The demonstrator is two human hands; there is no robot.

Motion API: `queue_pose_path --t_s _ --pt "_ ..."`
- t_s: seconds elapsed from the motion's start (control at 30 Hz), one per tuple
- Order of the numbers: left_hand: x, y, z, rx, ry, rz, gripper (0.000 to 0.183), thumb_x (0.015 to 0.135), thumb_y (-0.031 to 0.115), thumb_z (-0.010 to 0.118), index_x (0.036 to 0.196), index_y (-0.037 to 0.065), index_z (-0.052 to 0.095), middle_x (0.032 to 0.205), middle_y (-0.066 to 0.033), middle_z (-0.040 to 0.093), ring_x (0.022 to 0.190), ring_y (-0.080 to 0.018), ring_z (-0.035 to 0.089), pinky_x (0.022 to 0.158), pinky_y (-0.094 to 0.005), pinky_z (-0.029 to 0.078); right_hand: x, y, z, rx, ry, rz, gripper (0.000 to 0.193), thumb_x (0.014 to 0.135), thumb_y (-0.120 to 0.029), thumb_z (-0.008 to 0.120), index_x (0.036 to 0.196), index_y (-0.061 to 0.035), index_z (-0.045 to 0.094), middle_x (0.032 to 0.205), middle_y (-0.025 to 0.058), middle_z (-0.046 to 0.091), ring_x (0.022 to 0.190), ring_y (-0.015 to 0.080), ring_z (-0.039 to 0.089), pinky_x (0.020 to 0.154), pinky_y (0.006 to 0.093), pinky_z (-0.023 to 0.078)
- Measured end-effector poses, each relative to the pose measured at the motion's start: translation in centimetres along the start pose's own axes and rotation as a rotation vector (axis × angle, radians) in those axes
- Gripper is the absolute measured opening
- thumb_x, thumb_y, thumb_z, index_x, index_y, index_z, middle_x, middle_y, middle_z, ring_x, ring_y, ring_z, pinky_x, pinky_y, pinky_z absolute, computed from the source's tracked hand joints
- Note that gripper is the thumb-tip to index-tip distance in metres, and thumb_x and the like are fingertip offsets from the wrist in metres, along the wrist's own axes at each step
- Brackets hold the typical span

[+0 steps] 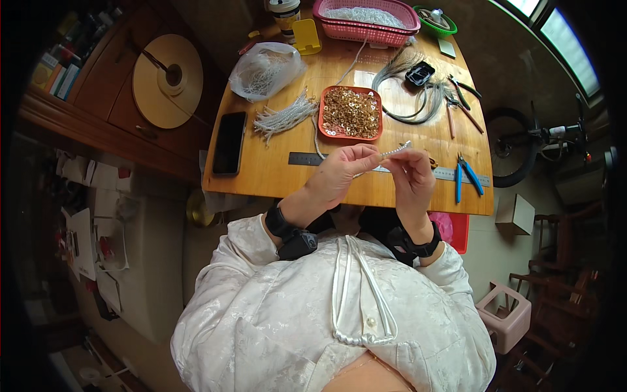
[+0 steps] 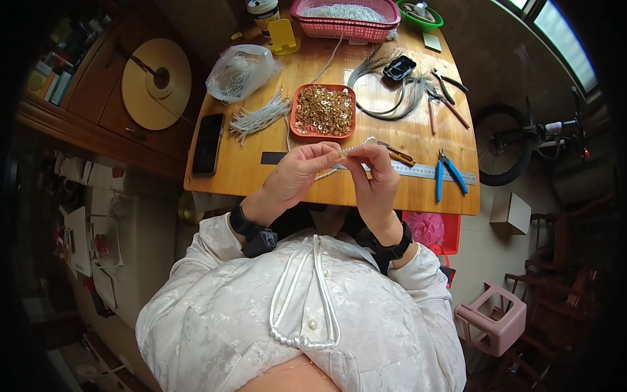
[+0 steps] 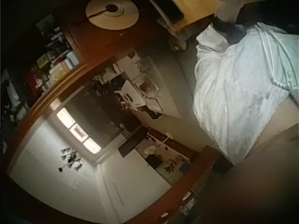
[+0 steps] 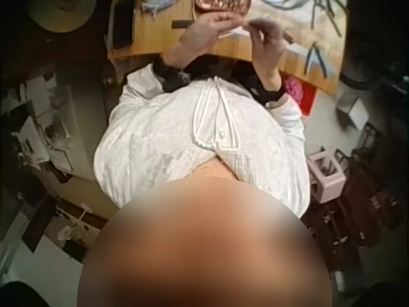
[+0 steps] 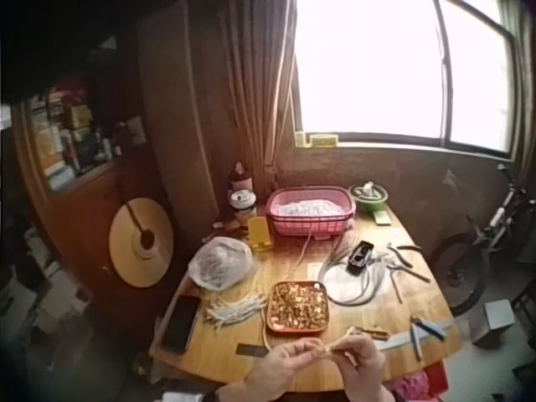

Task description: Measuring and cutting lengths of decorative shoe trim using a ruler and scissors.

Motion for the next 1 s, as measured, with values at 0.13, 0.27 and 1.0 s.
queue_pose_path --t_s 0.13,0.27,1.0 --pt "0.0 0.5 -0.2 0.116 -0.035 0.045 0.018 0.090 0.017 0.064 0.098 0.001 0.064 0.095 -0.0008 0.060 0.089 -0.0079 0.054 0.085 -0.0228 0.040 1.1 -1.5 -0.1 -0.057 -0.194 0.096 0.017 0.084 0.014 0.055 0.094 0.0013 0.059 0.087 0.0038 0.058 0.081 0.0092 0.057 0.072 0.0212 0.047" --pt "-0.1 1.0 -0.2 0.242 -0.073 0.101 0.016 0.089 0.015 0.064 0.095 0.000 0.064 0.097 -0.0014 0.058 0.089 -0.0084 0.054 0.084 -0.0226 0.040 1.9 -1.8 -0.4 -0.217 -0.343 -0.064 0.018 0.083 0.016 0.054 0.093 0.0009 0.059 0.086 0.0056 0.058 0.080 0.0106 0.057 0.072 0.0221 0.048" --pt "0.4 1.1 -0.8 -0.254 0.031 -0.010 0.018 0.092 0.018 0.060 0.099 0.002 0.062 0.089 -0.0016 0.064 0.080 -0.0079 0.059 0.071 -0.0214 0.047 -0.3 -1.3 0.1 -0.081 -0.387 -0.388 0.014 0.090 0.008 0.045 0.097 -0.0044 0.046 0.078 0.0117 0.059 0.075 0.0250 0.058 0.072 0.0359 0.047"
Point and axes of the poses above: each hand's wrist, its own x-axis towards the middle knuckle, its own z-axis out of the palm, y = z × x, the point moved 2 cm from there along x, towards the middle knuckle
